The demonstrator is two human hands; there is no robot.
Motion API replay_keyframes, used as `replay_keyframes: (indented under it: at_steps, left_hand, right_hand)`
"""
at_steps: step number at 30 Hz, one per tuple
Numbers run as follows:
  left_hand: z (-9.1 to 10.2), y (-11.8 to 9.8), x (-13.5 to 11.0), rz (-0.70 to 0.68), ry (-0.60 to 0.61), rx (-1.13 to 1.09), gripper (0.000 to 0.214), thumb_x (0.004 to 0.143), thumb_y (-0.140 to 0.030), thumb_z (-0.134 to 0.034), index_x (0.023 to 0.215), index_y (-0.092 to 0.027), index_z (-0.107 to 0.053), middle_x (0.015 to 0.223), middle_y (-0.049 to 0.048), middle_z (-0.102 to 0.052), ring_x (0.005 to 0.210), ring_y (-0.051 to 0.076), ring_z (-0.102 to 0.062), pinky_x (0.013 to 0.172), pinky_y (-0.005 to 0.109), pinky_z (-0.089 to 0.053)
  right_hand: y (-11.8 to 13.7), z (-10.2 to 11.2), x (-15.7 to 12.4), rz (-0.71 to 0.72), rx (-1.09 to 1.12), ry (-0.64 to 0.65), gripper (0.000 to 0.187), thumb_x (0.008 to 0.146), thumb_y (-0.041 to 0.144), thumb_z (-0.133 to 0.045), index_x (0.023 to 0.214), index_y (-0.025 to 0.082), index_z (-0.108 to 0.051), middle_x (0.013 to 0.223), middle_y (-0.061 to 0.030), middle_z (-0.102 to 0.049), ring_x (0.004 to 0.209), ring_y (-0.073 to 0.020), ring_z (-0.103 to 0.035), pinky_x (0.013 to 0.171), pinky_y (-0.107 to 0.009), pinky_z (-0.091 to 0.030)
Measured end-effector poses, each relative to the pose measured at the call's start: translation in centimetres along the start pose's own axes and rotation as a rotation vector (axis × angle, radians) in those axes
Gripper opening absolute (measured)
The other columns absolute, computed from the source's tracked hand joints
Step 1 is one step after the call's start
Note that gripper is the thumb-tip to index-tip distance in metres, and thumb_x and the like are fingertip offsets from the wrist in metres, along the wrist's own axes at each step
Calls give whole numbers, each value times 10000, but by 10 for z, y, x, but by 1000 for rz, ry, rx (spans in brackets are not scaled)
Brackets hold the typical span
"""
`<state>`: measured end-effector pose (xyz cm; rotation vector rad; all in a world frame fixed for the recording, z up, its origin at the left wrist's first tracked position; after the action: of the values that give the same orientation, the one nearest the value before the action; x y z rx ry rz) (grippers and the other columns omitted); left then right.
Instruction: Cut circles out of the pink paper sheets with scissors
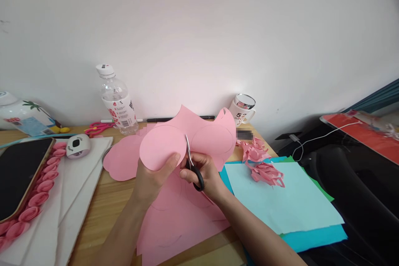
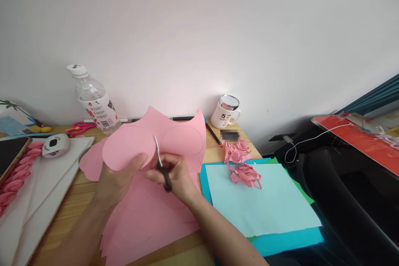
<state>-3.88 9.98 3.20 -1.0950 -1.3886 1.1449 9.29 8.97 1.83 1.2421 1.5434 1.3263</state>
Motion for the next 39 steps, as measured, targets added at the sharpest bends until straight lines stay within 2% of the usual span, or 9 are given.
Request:
replay_keyframes:
  at_steps: [3,9,14,21,25,28,39]
  left_hand:
    - [1,0,-1,4,-8,9,427,658,-319,-743,1045,-167,-643,979,79,-716,1069,276,-616,873,367,-530]
    - [4,1,0,17,-59,-9,410,666,-335,-729,1017,-139,-649,908,84,-729,1020,284,-636,771,325,-554]
    - [7,-1,1,-24,-118,15,461,655,-329,-737,1067,-153,-630,852,60,-733,1042,281,-631,793,333,-557]
    - [1,-4,-2,21,-51,68,423,651,-333,-741,1025,-156,-654,882,73,-730,1036,292,-637,806,371,-567]
    - [0,-7,-3,31,-56,103,381,643,-329,-737,976,-155,-671,805,63,-731,1081,306,-616,868,400,-547]
    - [-1,-7,-3,41,-41,115,364,646,-327,-732,961,-155,-676,781,61,-729,1054,309,-630,850,404,-555]
    - [2,-1,-3,48,-39,91,389,665,-313,-734,1017,-161,-664,795,54,-731,1075,301,-619,816,369,-568]
  right_hand:
    - [-1,0,0,-1,-3,3,400,590,475,-811,643,166,-563,513,52,-429,482,-78,-330,459,-229,-285]
    - [-1,-2,-1,-8,-10,14,407,609,493,-793,614,173,-542,496,55,-427,461,-76,-323,439,-232,-264]
    - [-3,-6,0,-39,14,21,414,570,471,-820,626,168,-543,488,63,-424,457,-72,-311,434,-228,-253]
    - [1,-2,1,27,-18,65,364,602,418,-817,738,177,-579,584,51,-446,539,-97,-367,512,-241,-303]
    - [0,2,1,41,-73,88,371,625,441,-796,777,189,-570,654,33,-477,610,-125,-446,571,-253,-366]
    - [-3,3,1,41,-115,104,382,625,430,-800,825,193,-578,707,20,-501,649,-140,-482,594,-260,-390]
    - [-1,-1,1,30,-42,98,376,626,435,-800,761,193,-546,627,44,-449,571,-110,-388,531,-244,-314]
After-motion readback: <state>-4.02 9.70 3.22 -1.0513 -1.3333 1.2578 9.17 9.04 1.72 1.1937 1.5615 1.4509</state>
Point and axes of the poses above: each hand's wrist, its own x-axis towards the middle knuckle, its own z-axis out of the back of the hand, y = z × x, the point moved 8 cm from there along x, towards the middle knuckle
